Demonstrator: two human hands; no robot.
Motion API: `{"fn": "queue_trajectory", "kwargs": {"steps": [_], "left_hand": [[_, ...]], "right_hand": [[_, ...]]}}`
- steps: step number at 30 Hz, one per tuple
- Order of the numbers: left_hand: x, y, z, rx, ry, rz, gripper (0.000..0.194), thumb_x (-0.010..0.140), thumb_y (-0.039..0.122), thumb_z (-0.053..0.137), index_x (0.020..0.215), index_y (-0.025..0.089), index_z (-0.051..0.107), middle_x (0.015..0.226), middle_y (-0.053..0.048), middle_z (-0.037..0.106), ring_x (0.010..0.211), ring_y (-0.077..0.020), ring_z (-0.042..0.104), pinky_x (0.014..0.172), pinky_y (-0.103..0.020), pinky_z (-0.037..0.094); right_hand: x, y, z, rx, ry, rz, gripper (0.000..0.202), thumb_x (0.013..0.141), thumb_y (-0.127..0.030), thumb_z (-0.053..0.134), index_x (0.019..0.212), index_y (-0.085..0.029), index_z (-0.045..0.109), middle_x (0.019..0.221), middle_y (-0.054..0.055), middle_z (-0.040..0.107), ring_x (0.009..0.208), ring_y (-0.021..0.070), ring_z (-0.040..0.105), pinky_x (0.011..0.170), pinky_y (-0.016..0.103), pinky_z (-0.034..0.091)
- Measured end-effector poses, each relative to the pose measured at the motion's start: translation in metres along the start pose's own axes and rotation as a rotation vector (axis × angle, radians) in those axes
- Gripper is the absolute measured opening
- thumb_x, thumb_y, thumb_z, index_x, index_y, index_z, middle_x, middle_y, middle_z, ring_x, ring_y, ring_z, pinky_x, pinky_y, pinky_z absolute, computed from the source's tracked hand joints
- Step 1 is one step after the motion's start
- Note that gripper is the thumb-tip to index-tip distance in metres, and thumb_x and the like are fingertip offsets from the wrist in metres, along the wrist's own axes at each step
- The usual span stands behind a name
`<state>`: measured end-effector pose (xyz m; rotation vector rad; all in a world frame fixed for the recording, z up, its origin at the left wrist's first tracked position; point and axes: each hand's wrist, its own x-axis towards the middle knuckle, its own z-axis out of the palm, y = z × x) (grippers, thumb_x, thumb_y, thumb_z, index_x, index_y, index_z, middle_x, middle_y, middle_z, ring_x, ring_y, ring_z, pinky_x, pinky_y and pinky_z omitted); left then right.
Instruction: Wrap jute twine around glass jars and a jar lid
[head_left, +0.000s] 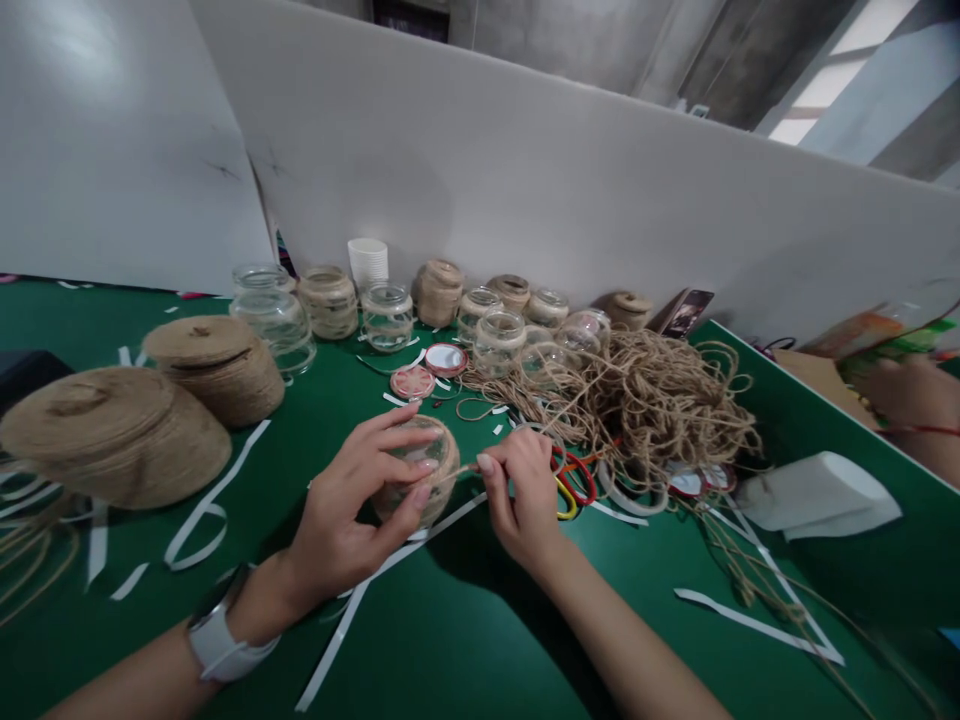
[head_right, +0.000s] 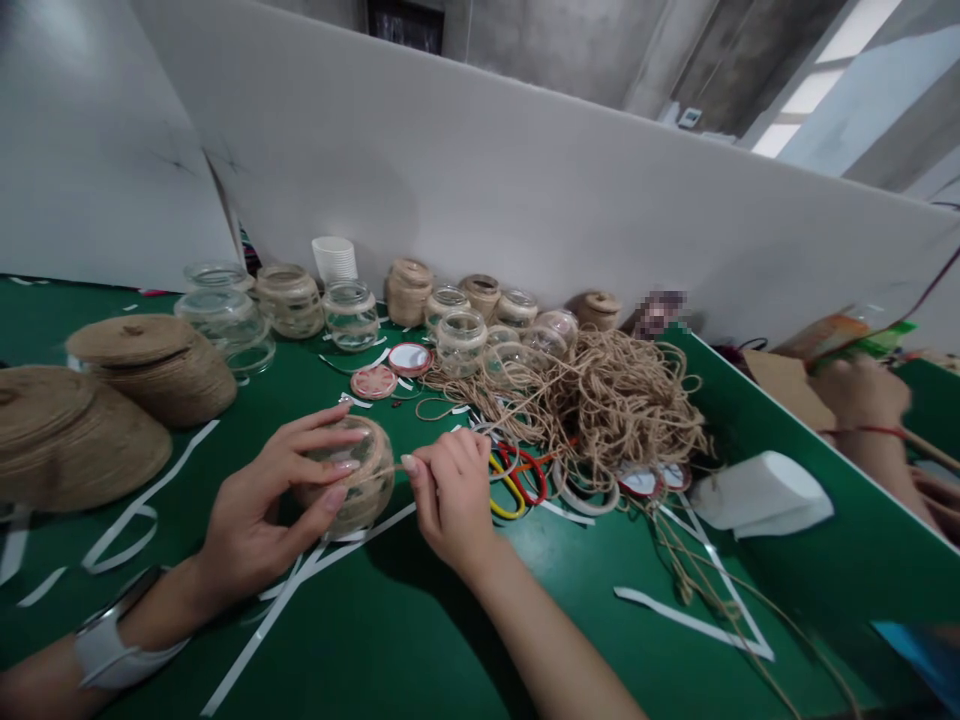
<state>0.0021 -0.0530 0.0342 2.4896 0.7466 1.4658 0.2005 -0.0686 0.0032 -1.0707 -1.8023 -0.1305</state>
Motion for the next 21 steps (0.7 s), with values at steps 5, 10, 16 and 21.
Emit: {"fn": "queue_trajectory", "kwargs": {"steps": [5,10,16,21], "left_hand": [[-0.005,-0.004,0.001,0.153,0.074,0.032,0.017,0.081,0.024,0.071,0.096,0.025,0.064,0.12,-0.006,0.06,0.113,-0.0259,0.056,0.097,-0.049,0.051],[-0.005,-0.004,0.002,0.114,0.004,0.091,0.027,0.087,0.015,0.061,0.113,0.023,0.061,0.113,-0.006,0.065,0.113,-0.0234,0.059,0.102,-0.048,0.049],[-0.006,-0.008,0.001,0.09,-0.046,0.11,0.034,0.091,0.023,0.06,0.125,0.021,0.057,0.126,-0.011,0.061,0.121,-0.0256,0.057,0.108,-0.05,0.046],[-0.007,-0.007,-0.001,0.131,-0.027,0.068,0.028,0.09,0.021,0.06,0.118,0.02,0.06,0.132,-0.012,0.057,0.121,-0.0261,0.058,0.102,-0.044,0.051]], "right_hand": [[0.0,-0.006,-0.003,0.073,0.016,-0.009,0.022,0.098,-0.02,0.041,0.078,-0.02,0.05,0.066,-0.002,0.048,0.066,0.0138,0.043,0.066,0.031,0.03],[0.001,-0.015,-0.008,0.165,0.011,-0.043,0.024,0.099,-0.022,0.04,0.078,-0.02,0.051,0.062,-0.002,0.049,0.06,0.0135,0.042,0.06,0.03,0.031],[-0.002,-0.016,-0.011,0.189,0.08,0.028,0.021,0.097,-0.02,0.042,0.08,-0.02,0.053,0.062,-0.002,0.049,0.059,0.0132,0.041,0.058,0.03,0.032],[-0.001,-0.014,-0.007,0.168,0.056,0.039,0.012,0.093,-0.022,0.05,0.081,-0.021,0.054,0.063,-0.002,0.048,0.062,0.014,0.045,0.061,0.031,0.032]]}}
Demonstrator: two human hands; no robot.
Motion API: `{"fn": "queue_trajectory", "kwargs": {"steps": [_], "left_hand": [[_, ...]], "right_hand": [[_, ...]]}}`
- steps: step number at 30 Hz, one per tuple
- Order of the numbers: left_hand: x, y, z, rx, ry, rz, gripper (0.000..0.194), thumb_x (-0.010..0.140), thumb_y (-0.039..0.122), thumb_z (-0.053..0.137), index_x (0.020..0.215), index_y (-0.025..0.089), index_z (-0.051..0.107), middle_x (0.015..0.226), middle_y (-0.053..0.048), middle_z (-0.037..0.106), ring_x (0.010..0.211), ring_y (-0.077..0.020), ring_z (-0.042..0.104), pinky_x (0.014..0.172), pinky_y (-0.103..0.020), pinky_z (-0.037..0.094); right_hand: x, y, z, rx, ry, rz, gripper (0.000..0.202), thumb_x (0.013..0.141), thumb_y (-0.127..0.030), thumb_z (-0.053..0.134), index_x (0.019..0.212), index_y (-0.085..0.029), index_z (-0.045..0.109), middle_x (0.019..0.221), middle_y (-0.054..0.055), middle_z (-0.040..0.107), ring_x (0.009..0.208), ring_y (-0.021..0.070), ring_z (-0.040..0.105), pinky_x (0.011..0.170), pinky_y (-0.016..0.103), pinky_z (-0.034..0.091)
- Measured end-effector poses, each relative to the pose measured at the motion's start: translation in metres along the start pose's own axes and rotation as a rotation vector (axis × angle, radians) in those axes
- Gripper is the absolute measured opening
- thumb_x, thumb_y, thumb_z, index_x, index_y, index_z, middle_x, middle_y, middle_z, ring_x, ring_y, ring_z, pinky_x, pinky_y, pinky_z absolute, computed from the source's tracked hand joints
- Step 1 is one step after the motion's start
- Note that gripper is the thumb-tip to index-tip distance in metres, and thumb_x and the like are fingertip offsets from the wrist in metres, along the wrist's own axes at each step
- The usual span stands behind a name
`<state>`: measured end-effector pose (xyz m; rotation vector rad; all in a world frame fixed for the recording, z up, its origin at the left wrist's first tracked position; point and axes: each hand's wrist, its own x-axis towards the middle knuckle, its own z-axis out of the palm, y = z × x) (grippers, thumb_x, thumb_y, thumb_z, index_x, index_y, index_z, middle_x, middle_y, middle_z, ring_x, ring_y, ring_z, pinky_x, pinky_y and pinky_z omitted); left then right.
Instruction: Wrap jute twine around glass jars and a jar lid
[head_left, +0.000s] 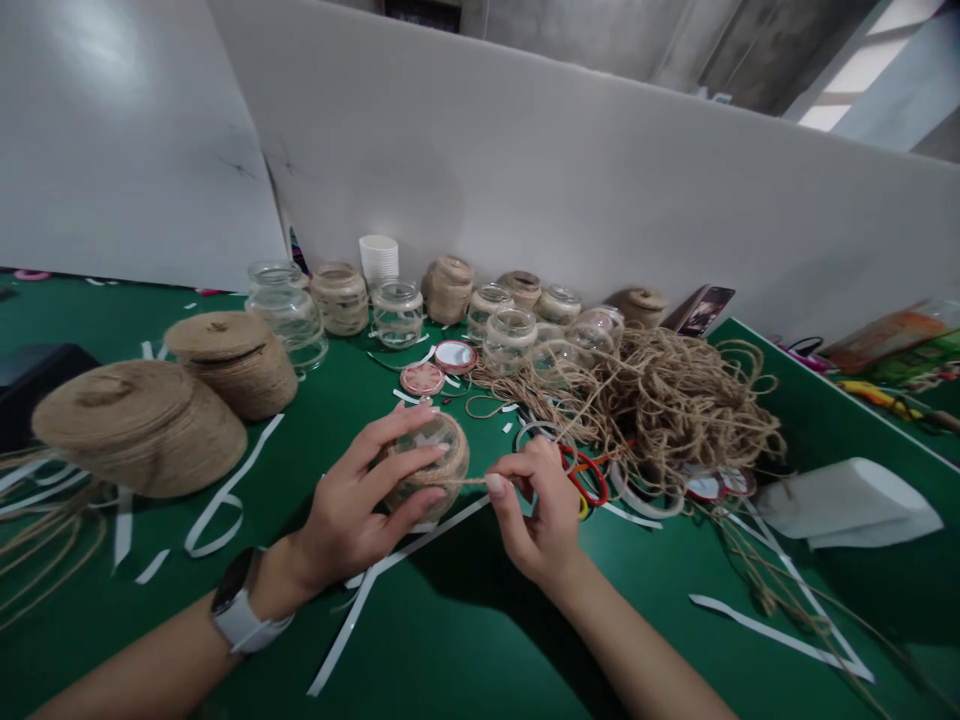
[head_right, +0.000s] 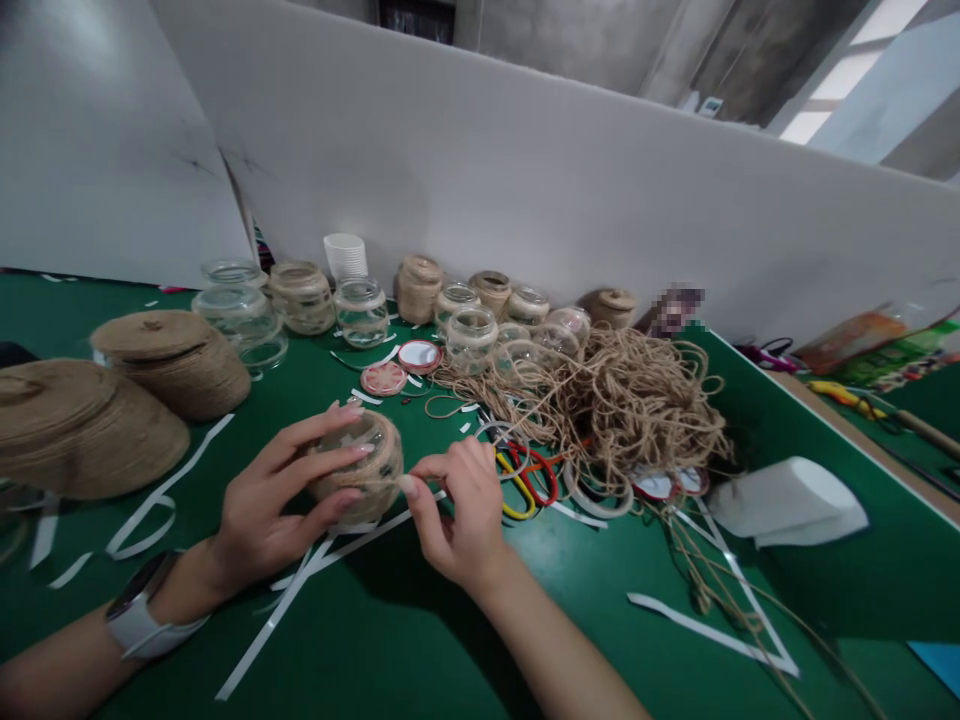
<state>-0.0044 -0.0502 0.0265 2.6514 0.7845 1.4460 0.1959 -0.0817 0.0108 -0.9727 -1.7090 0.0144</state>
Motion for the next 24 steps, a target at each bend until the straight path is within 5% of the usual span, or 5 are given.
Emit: {"fn": "queue_trajectory", "kwargs": {"steps": [19,24], "left_hand": [[0.004,-0.001,0.002,-0.129,0.03,-0.04,0.021,0.084,0.018,0.065,0.104,0.018,0.06,0.121,-0.013,0.065,0.121,-0.0279,0.059,0.101,-0.048,0.051],[0.005,-0.004,0.002,-0.185,0.0,-0.06,0.026,0.083,0.028,0.07,0.103,0.018,0.059,0.123,-0.015,0.064,0.121,-0.0292,0.059,0.101,-0.049,0.051]], "right_hand": [[0.011,0.013,0.019,-0.164,0.043,-0.038,0.015,0.094,-0.019,0.053,0.08,-0.022,0.052,0.065,-0.002,0.053,0.064,0.0146,0.047,0.061,0.031,0.031],[0.012,0.013,0.022,-0.176,0.042,-0.055,0.017,0.095,-0.018,0.052,0.078,-0.023,0.049,0.065,-0.002,0.051,0.064,0.015,0.045,0.062,0.031,0.032]]}}
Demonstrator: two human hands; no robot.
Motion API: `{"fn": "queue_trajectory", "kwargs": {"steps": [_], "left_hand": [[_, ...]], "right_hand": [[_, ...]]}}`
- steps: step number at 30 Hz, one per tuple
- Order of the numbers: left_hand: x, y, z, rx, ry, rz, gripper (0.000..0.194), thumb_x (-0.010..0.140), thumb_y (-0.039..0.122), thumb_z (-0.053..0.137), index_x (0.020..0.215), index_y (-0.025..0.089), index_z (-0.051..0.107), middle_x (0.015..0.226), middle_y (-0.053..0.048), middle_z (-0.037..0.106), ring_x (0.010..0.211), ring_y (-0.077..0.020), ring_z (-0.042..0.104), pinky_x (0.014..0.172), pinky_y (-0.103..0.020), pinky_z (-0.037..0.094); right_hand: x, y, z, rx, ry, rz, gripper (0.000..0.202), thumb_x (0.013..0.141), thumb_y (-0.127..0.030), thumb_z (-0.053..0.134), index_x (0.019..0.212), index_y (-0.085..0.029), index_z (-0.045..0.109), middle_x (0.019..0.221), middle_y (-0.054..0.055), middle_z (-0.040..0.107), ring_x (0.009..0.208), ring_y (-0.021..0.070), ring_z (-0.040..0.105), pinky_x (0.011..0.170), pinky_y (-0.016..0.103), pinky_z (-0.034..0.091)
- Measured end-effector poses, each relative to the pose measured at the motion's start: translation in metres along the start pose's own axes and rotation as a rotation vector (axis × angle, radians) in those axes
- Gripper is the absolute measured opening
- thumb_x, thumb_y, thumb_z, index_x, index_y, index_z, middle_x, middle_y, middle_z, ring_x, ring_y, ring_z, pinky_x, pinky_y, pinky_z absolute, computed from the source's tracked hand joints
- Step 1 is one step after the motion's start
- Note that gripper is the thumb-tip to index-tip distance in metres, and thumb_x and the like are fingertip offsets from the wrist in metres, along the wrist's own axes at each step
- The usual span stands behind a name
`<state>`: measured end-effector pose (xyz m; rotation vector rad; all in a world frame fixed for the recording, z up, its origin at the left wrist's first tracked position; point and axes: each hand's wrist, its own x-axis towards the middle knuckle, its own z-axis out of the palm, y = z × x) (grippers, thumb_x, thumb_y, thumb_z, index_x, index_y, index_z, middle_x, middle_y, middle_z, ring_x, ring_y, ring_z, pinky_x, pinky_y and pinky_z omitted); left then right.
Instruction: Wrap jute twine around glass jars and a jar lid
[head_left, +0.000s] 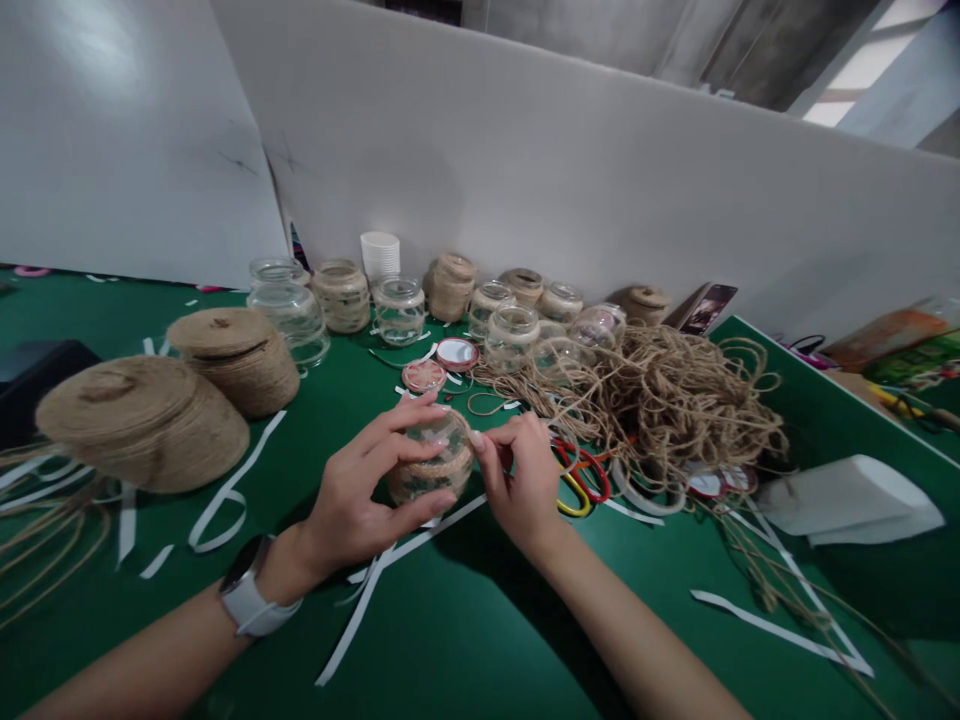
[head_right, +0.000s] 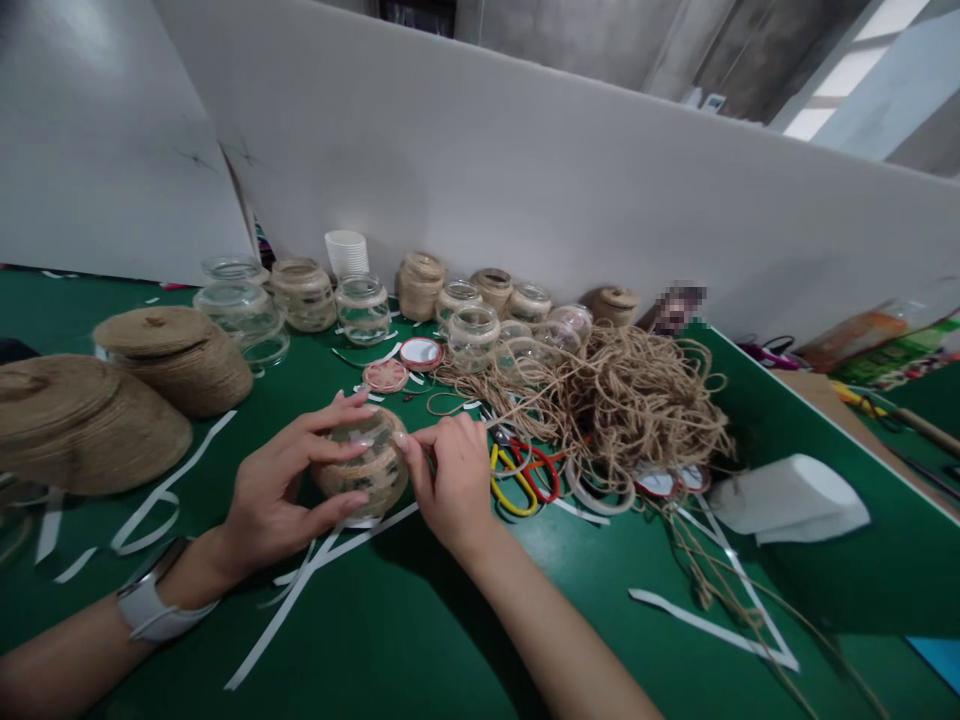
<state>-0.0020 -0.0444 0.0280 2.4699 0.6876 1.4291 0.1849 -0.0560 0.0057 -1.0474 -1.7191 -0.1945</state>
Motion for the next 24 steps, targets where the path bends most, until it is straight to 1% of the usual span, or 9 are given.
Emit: {"fn": "queue_trajectory", "kwargs": {"steps": [2,4,8,10,12,15,17,20,24], "left_hand": [[0.0,-0.001,0.0,0.006,-0.013,0.008,0.029,0.081,0.031,0.072,0.103,0.018,0.059,0.124,-0.015,0.063,0.12,-0.0285,0.06,0.1,-0.049,0.051],[0.001,-0.002,-0.001,0.023,-0.017,0.034,0.026,0.082,0.027,0.071,0.103,0.017,0.058,0.124,-0.016,0.063,0.12,-0.0281,0.059,0.102,-0.049,0.05],[0.001,0.0,-0.002,0.176,0.008,0.116,0.024,0.081,0.017,0.065,0.104,0.019,0.058,0.127,-0.014,0.06,0.13,-0.0319,0.05,0.108,-0.057,0.04],[0.0,0.0,-0.002,0.283,0.03,0.124,0.028,0.08,0.015,0.062,0.107,0.02,0.059,0.13,-0.013,0.058,0.132,-0.0334,0.046,0.109,-0.06,0.037],[0.0,-0.001,-0.002,0.318,0.037,0.115,0.032,0.081,0.013,0.057,0.112,0.021,0.06,0.129,-0.012,0.057,0.128,-0.0315,0.048,0.108,-0.059,0.038],[-0.001,-0.001,0.001,0.244,0.007,0.096,0.036,0.085,0.01,0.05,0.12,0.02,0.057,0.123,-0.012,0.061,0.121,-0.0275,0.052,0.104,-0.054,0.044],[0.0,-0.001,0.003,0.181,-0.013,0.07,0.033,0.087,0.017,0.056,0.119,0.019,0.055,0.122,-0.012,0.063,0.123,-0.0287,0.052,0.103,-0.053,0.045],[0.003,0.002,0.007,0.095,-0.022,0.024,0.034,0.08,0.023,0.071,0.11,0.018,0.055,0.12,-0.013,0.064,0.124,-0.0303,0.052,0.103,-0.053,0.046],[0.005,0.006,0.008,-0.003,-0.026,-0.014,0.028,0.079,0.018,0.072,0.101,0.019,0.056,0.115,-0.012,0.067,0.122,-0.0291,0.055,0.1,-0.049,0.049]], "right_hand": [[0.0,0.001,-0.001,-0.006,-0.013,-0.012,0.016,0.095,-0.019,0.051,0.079,-0.023,0.048,0.065,-0.002,0.051,0.065,0.0152,0.045,0.063,0.031,0.032],[-0.001,0.004,-0.004,-0.004,-0.047,-0.028,0.014,0.096,-0.021,0.049,0.082,-0.022,0.048,0.067,-0.002,0.052,0.066,0.0155,0.046,0.064,0.031,0.032],[-0.003,0.013,-0.014,0.014,-0.124,-0.096,0.009,0.094,-0.027,0.045,0.091,-0.021,0.05,0.07,0.0,0.052,0.068,0.0168,0.046,0.066,0.033,0.031],[-0.003,0.016,-0.018,0.0,-0.128,-0.129,0.005,0.092,-0.024,0.047,0.091,-0.021,0.05,0.069,-0.001,0.051,0.068,0.0172,0.046,0.067,0.034,0.03],[-0.003,0.017,-0.019,-0.008,-0.119,-0.137,0.004,0.091,-0.018,0.049,0.089,-0.021,0.05,0.068,-0.001,0.051,0.069,0.0168,0.045,0.067,0.034,0.029],[-0.002,0.013,-0.019,0.005,-0.101,-0.107,0.008,0.091,-0.015,0.049,0.086,-0.021,0.049,0.067,-0.002,0.05,0.068,0.0162,0.045,0.067,0.033,0.029],[-0.002,0.01,-0.018,0.014,-0.096,-0.086,0.01,0.091,-0.015,0.049,0.084,-0.022,0.049,0.067,-0.002,0.05,0.068,0.016,0.045,0.066,0.033,0.029],[-0.002,0.006,-0.018,0.03,-0.098,-0.062,0.01,0.091,-0.015,0.05,0.083,-0.021,0.049,0.066,-0.002,0.05,0.068,0.0156,0.045,0.066,0.032,0.029],[-0.002,0.002,-0.018,0.057,-0.106,-0.039,0.011,0.092,-0.016,0.05,0.083,-0.021,0.048,0.067,-0.002,0.049,0.068,0.0154,0.045,0.067,0.032,0.03]]}}
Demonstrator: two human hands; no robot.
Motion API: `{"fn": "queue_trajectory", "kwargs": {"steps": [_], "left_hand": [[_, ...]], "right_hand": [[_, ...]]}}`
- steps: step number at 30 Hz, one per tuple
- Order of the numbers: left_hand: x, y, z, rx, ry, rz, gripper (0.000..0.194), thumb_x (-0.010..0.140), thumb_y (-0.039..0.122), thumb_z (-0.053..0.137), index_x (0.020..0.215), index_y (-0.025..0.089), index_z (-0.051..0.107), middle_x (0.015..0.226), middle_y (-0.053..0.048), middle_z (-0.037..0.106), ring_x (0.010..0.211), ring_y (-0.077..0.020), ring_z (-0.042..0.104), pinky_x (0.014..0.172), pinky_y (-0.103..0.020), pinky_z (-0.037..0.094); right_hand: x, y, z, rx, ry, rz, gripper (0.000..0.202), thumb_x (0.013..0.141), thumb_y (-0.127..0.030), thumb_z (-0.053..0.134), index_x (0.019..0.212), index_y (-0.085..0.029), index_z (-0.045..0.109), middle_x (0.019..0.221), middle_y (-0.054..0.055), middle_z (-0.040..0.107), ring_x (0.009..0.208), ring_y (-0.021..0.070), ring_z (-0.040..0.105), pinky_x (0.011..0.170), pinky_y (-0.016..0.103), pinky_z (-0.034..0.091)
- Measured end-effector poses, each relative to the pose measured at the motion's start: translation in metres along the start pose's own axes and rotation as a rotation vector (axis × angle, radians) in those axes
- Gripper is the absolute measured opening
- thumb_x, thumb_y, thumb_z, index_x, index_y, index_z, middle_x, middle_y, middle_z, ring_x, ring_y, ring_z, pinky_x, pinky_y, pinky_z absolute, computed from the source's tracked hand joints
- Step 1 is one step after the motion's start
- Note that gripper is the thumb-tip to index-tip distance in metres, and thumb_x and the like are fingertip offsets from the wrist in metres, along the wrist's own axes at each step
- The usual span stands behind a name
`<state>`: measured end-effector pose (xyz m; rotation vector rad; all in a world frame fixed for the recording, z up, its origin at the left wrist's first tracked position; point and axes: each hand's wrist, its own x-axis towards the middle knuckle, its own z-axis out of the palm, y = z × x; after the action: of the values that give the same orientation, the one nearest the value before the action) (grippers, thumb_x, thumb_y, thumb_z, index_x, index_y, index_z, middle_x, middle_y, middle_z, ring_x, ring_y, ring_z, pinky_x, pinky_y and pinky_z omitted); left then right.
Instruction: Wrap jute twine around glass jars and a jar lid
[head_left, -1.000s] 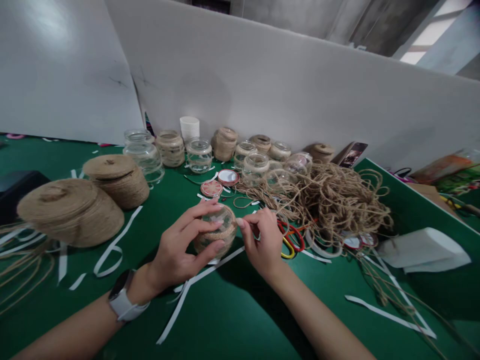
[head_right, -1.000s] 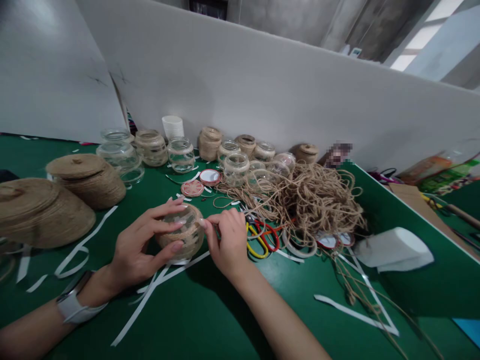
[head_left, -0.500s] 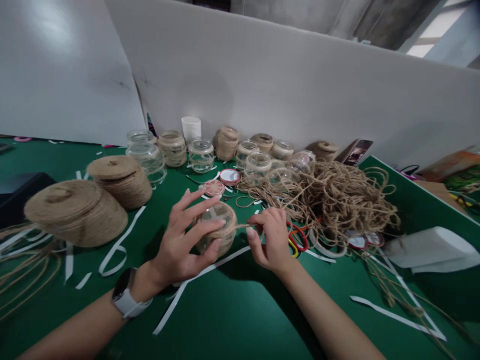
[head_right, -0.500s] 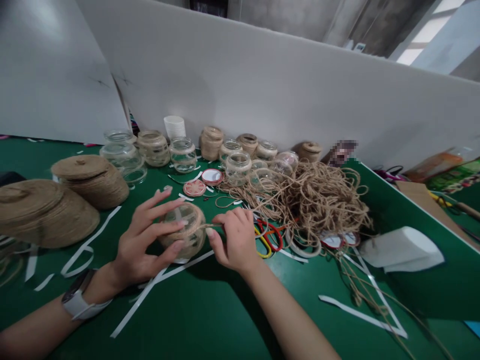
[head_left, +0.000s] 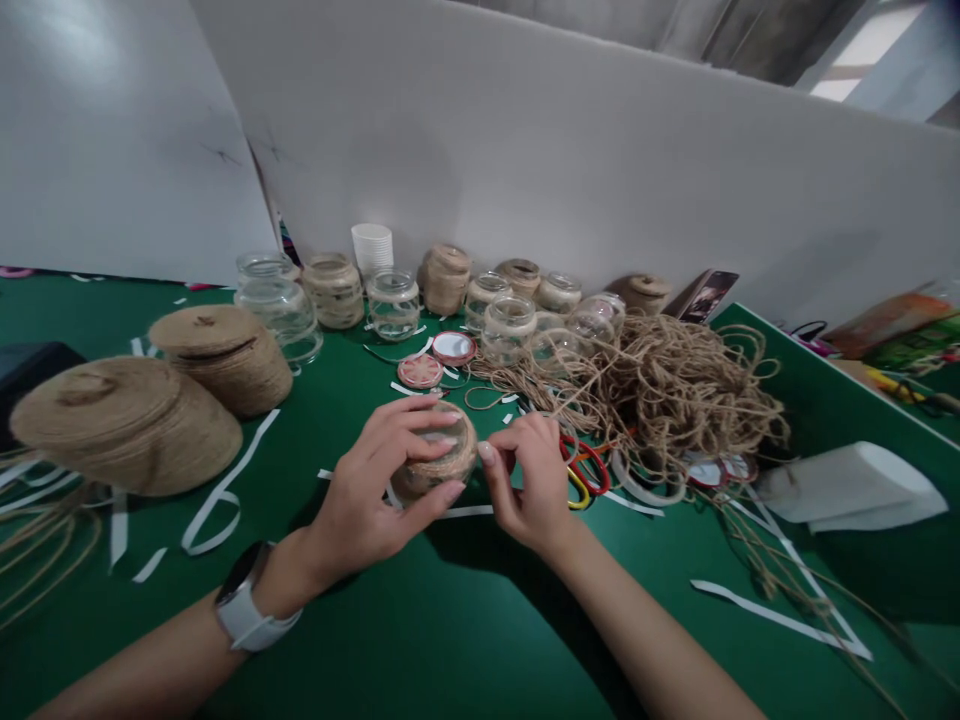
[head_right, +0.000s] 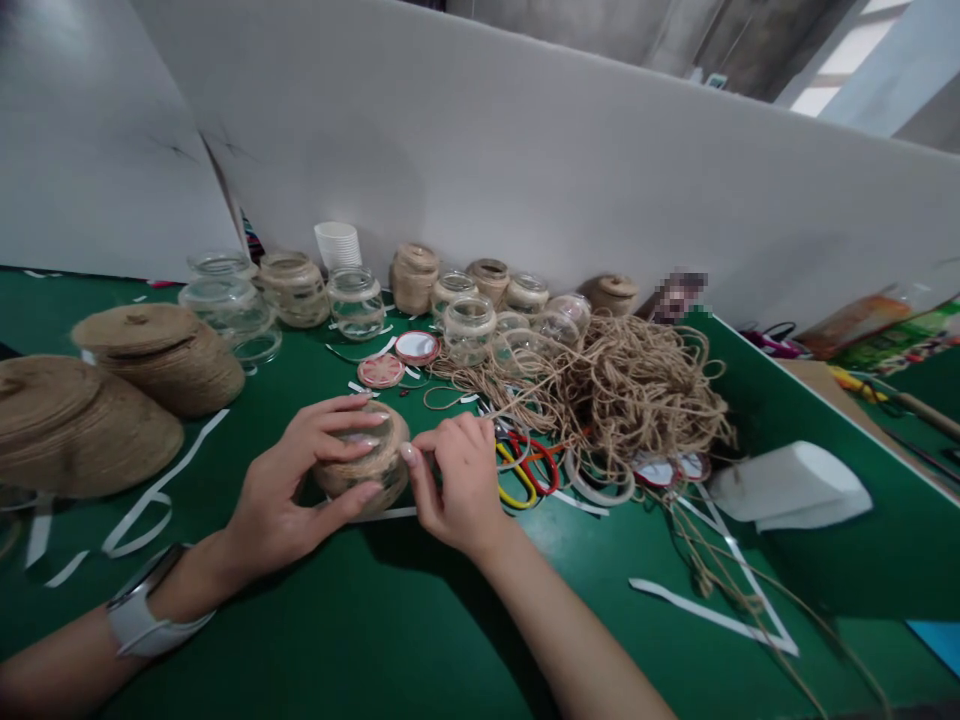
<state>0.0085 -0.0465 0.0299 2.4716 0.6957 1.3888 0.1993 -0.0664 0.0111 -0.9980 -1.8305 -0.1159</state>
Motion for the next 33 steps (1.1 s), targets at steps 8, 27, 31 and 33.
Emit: {"fn": "queue_trajectory", "kwargs": {"steps": [8,27,31,33], "left_hand": [[0.002,-0.001,-0.001,-0.071,-0.002,-0.03,0.025,0.077,0.017,0.073,0.099,0.019,0.059,0.114,-0.011,0.069,0.122,-0.0293,0.056,0.099,-0.05,0.05],[-0.003,0.007,-0.003,0.271,0.092,-0.155,0.019,0.089,0.019,0.057,0.106,0.023,0.064,0.119,-0.008,0.058,0.114,-0.0259,0.056,0.097,-0.046,0.048],[-0.005,0.001,-0.001,0.188,0.119,-0.162,0.021,0.085,0.025,0.066,0.104,0.02,0.061,0.131,-0.011,0.052,0.124,-0.0277,0.052,0.101,-0.046,0.048],[-0.005,-0.001,0.0,0.134,0.131,-0.171,0.027,0.08,0.027,0.073,0.102,0.02,0.059,0.137,-0.011,0.048,0.129,-0.0297,0.049,0.105,-0.048,0.046]], "right_hand": [[0.002,-0.003,0.001,-0.048,0.01,0.008,0.013,0.092,-0.017,0.051,0.081,-0.021,0.048,0.067,-0.002,0.051,0.069,0.0161,0.046,0.066,0.032,0.031],[0.0,0.017,-0.006,-0.132,-0.028,-0.017,0.016,0.095,-0.018,0.047,0.08,-0.021,0.051,0.073,0.002,0.057,0.079,0.0185,0.045,0.074,0.035,0.032],[0.0,0.008,-0.005,-0.093,-0.043,-0.015,0.016,0.094,-0.016,0.049,0.079,-0.02,0.052,0.071,0.001,0.056,0.077,0.0179,0.045,0.072,0.035,0.032],[0.0,0.005,-0.004,-0.077,-0.053,-0.014,0.016,0.093,-0.016,0.049,0.079,-0.02,0.052,0.071,0.001,0.056,0.076,0.0175,0.044,0.072,0.035,0.033]]}}
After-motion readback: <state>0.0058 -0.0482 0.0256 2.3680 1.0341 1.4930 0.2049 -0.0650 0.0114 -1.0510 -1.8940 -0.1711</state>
